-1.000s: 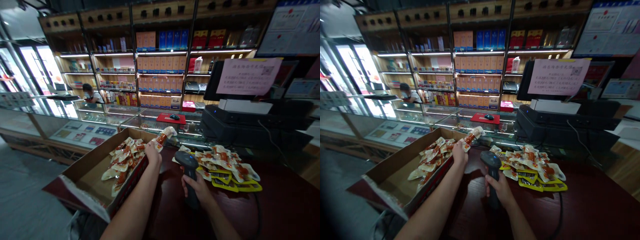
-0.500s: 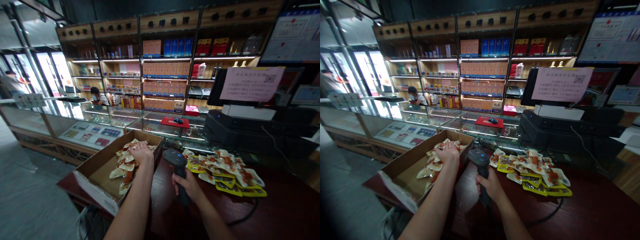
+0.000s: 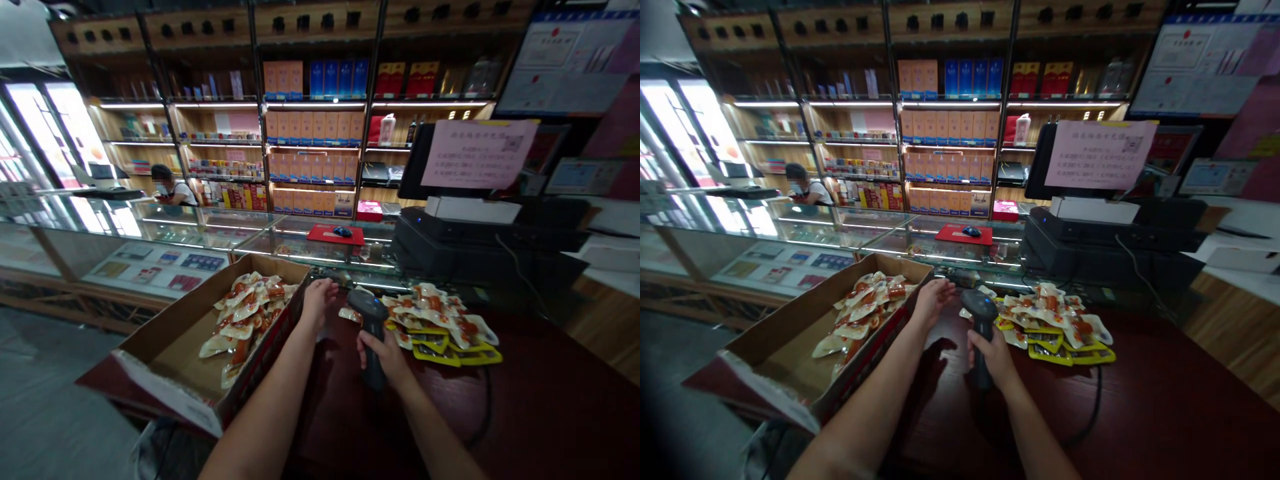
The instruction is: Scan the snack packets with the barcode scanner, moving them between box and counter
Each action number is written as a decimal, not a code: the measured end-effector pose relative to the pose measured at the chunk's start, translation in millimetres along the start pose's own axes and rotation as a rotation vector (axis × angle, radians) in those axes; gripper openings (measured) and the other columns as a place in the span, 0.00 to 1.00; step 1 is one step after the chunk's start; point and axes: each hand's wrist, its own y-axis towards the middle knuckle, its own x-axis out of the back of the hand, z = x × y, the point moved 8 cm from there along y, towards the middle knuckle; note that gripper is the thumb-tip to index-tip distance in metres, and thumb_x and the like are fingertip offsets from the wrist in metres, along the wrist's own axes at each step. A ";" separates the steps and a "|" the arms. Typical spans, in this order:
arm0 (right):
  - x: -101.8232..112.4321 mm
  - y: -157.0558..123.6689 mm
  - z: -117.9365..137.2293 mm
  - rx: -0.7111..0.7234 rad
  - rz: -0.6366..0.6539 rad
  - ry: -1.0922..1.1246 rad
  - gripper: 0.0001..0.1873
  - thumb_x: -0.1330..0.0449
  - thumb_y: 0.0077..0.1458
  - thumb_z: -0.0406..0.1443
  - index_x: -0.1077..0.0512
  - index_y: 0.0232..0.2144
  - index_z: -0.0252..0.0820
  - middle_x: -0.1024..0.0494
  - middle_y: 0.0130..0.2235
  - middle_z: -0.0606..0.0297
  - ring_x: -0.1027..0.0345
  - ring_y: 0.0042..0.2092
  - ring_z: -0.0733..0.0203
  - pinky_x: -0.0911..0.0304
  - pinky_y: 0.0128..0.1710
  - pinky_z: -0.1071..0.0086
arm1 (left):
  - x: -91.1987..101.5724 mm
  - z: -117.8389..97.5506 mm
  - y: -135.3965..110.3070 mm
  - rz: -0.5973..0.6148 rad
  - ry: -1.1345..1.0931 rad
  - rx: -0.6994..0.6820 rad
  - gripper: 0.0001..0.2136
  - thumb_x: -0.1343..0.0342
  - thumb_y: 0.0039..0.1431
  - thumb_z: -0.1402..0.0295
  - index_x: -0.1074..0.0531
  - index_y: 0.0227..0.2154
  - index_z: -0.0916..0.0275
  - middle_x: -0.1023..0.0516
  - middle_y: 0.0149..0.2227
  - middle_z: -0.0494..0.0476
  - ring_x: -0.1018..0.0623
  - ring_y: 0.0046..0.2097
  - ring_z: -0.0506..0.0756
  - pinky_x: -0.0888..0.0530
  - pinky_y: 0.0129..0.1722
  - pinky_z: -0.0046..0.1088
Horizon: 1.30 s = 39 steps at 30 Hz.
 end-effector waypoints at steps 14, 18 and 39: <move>71.0 4.7 -11.4 0.022 -0.276 0.055 0.22 0.34 0.40 0.46 0.35 0.32 0.41 0.30 0.17 0.75 0.40 0.14 0.69 0.38 0.11 0.75 | -44.0 66.9 12.1 -0.012 1.535 -0.101 0.26 0.42 0.43 0.50 0.28 0.40 0.66 0.31 0.50 0.73 0.34 0.54 0.69 0.36 0.48 0.45; 71.3 4.4 -7.9 0.030 -0.271 0.052 0.20 0.34 0.41 0.46 0.35 0.32 0.41 0.29 0.17 0.75 0.39 0.14 0.69 0.38 0.12 0.75 | -38.5 70.4 22.4 -0.020 1.370 -0.101 0.18 0.39 0.42 0.62 0.30 0.37 0.64 0.25 0.41 0.66 0.27 0.46 0.64 0.32 0.42 0.37; 54.5 5.3 -16.5 -0.057 -0.154 -0.038 0.20 0.35 0.42 0.44 0.36 0.34 0.41 0.30 0.17 0.75 0.38 0.15 0.68 0.38 0.12 0.75 | 35.0 36.1 38.4 -0.201 0.187 -0.274 0.17 0.35 0.32 0.64 0.25 0.28 0.70 0.25 0.24 0.54 0.28 0.26 0.50 0.33 0.27 0.25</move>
